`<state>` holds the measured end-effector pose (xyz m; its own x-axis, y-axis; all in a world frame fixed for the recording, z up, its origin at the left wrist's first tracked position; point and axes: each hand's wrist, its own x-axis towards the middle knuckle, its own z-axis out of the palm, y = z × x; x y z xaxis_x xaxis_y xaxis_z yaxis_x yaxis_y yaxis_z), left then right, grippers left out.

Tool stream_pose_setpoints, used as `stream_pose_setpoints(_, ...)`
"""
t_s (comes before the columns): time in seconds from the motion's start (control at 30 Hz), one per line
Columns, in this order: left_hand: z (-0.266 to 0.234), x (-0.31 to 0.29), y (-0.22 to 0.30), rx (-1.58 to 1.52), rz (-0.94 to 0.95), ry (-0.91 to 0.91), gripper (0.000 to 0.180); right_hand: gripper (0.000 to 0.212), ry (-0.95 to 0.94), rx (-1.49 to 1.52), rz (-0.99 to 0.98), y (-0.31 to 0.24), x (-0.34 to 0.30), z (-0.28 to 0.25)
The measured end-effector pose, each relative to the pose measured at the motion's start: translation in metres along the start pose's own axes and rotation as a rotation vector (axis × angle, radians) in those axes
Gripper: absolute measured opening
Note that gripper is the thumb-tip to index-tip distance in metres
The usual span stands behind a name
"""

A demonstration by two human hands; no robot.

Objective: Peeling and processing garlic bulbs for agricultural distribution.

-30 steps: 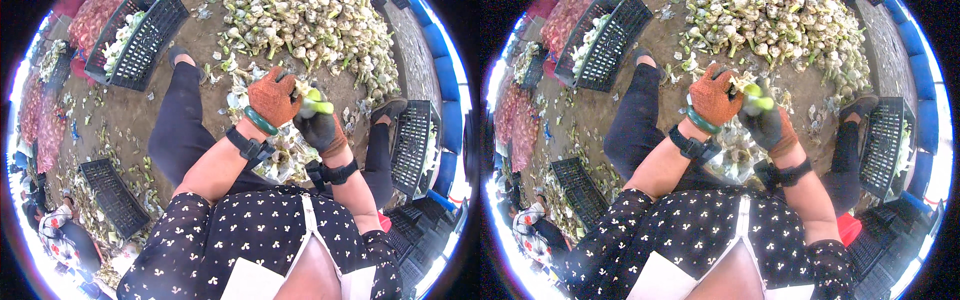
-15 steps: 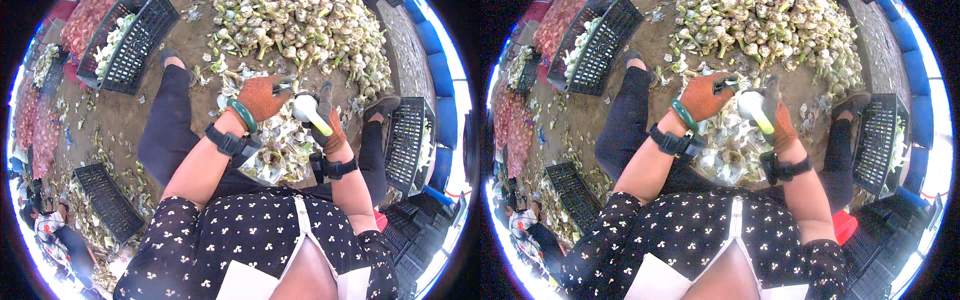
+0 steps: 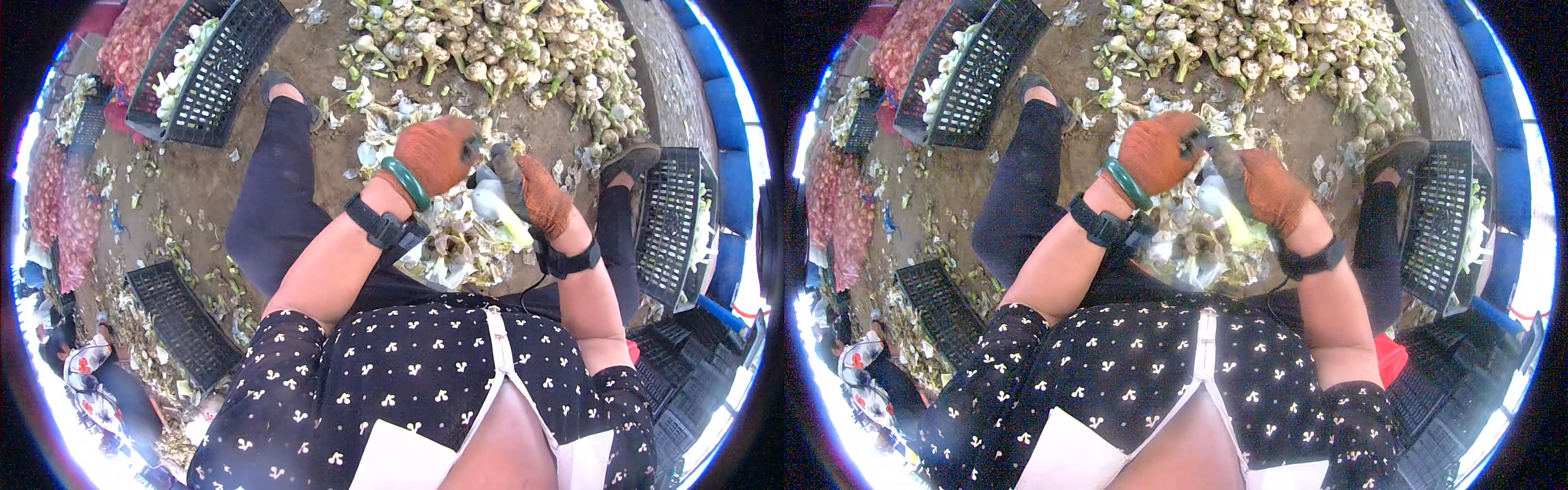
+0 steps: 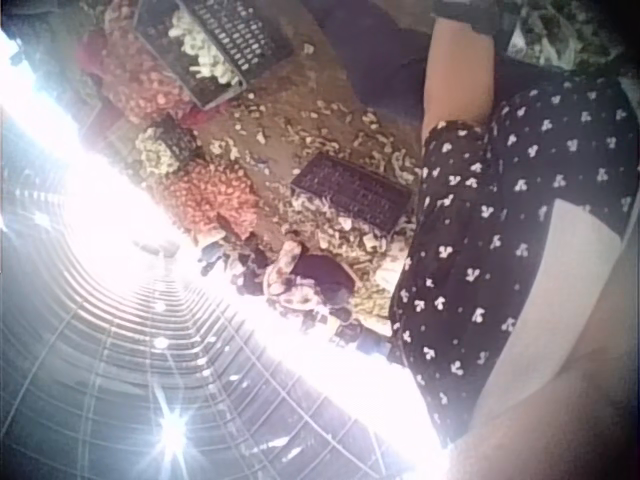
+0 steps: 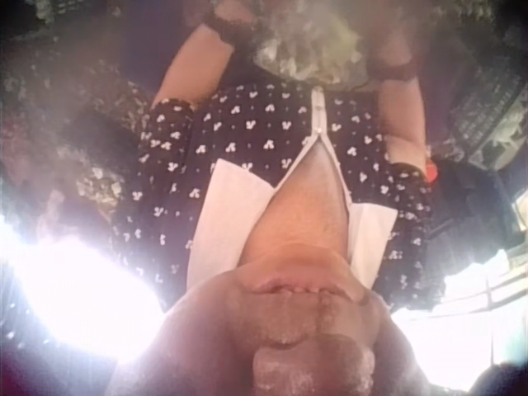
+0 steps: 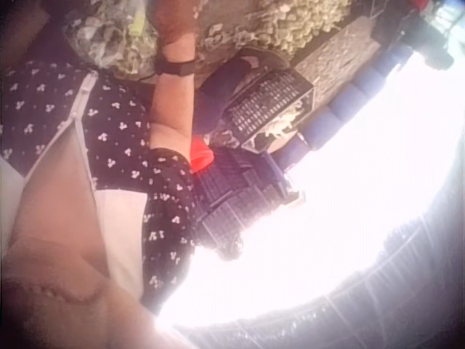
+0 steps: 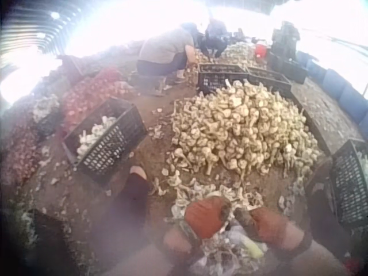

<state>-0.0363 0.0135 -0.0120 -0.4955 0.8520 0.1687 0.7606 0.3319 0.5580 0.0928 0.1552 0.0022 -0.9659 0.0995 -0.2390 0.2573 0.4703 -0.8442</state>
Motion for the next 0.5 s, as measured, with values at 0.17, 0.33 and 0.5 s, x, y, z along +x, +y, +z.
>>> stream_pose_setpoints(0.17,0.006,-0.009,0.016,-0.331,-0.316,-0.264,0.057,0.036,0.434,-0.009,0.319,-0.012,0.003,0.001)
stream_pose_setpoints(0.33,0.018,-0.012,0.006,-0.944,-0.329,-0.251,0.046,0.028,0.576,0.042,0.172,0.02,0.01,0.012)
stream_pose_setpoints(0.5,-0.008,-0.023,-0.001,-1.665,-0.434,-0.364,0.034,0.029,0.316,-0.459,0.405,0.051,0.011,-0.008)
